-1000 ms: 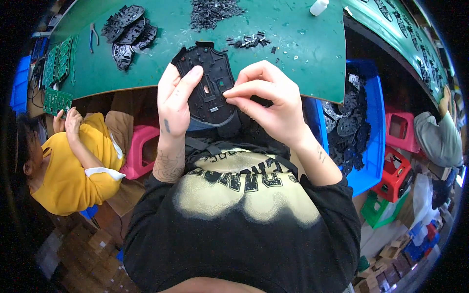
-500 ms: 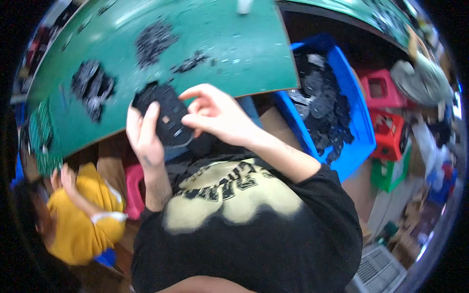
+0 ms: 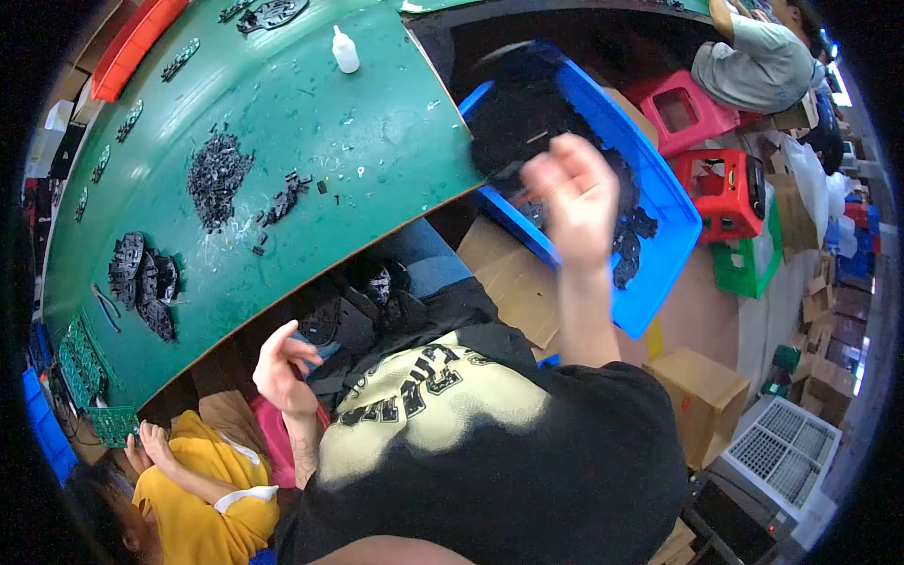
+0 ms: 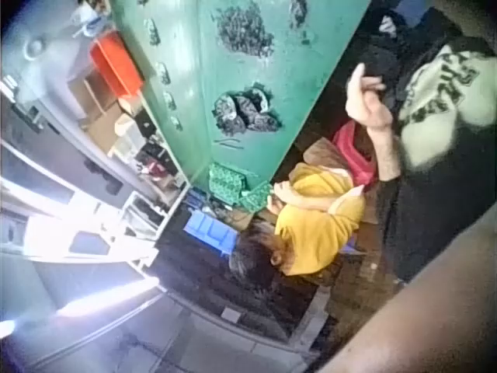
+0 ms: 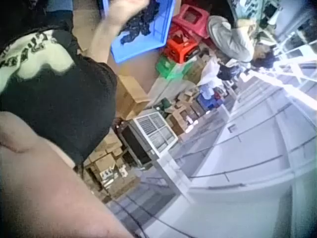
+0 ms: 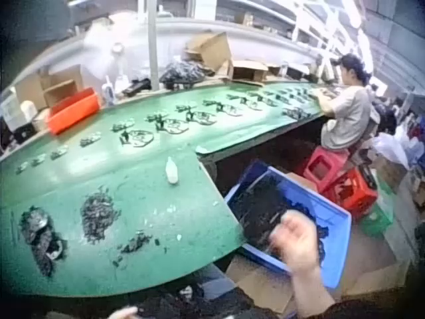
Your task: The person takes mouse bottom shells from a plastic bin, attaches small plastic components into each shell by hand, and places the assembled mouse bases along the workbench.
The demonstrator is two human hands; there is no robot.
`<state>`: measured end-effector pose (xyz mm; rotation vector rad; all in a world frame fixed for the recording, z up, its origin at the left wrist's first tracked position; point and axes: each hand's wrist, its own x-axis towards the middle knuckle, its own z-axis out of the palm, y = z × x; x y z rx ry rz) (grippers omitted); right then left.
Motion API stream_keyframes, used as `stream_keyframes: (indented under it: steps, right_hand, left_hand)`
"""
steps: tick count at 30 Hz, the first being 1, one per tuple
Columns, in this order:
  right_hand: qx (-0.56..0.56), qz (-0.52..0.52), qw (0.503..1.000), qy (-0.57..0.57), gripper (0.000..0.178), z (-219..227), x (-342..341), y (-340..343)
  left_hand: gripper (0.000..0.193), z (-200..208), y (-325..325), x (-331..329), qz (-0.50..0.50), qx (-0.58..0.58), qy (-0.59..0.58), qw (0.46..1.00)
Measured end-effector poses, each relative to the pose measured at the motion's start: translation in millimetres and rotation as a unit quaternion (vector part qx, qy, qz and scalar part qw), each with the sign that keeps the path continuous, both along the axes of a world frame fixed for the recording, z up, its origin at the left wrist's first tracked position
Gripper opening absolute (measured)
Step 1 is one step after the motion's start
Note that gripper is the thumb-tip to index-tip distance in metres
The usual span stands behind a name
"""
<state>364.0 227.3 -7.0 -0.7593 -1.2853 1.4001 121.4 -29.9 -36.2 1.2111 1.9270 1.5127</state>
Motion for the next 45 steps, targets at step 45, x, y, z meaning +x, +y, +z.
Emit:
stream_keyframes:
  steps: [45]
  right_hand:
    - [0.568, 0.334, 0.665, -0.351, 0.008, -6, -269, 40]
  left_hand:
    - [0.041, -22, -15, 4, -0.046, -0.033, -0.389, 0.92]
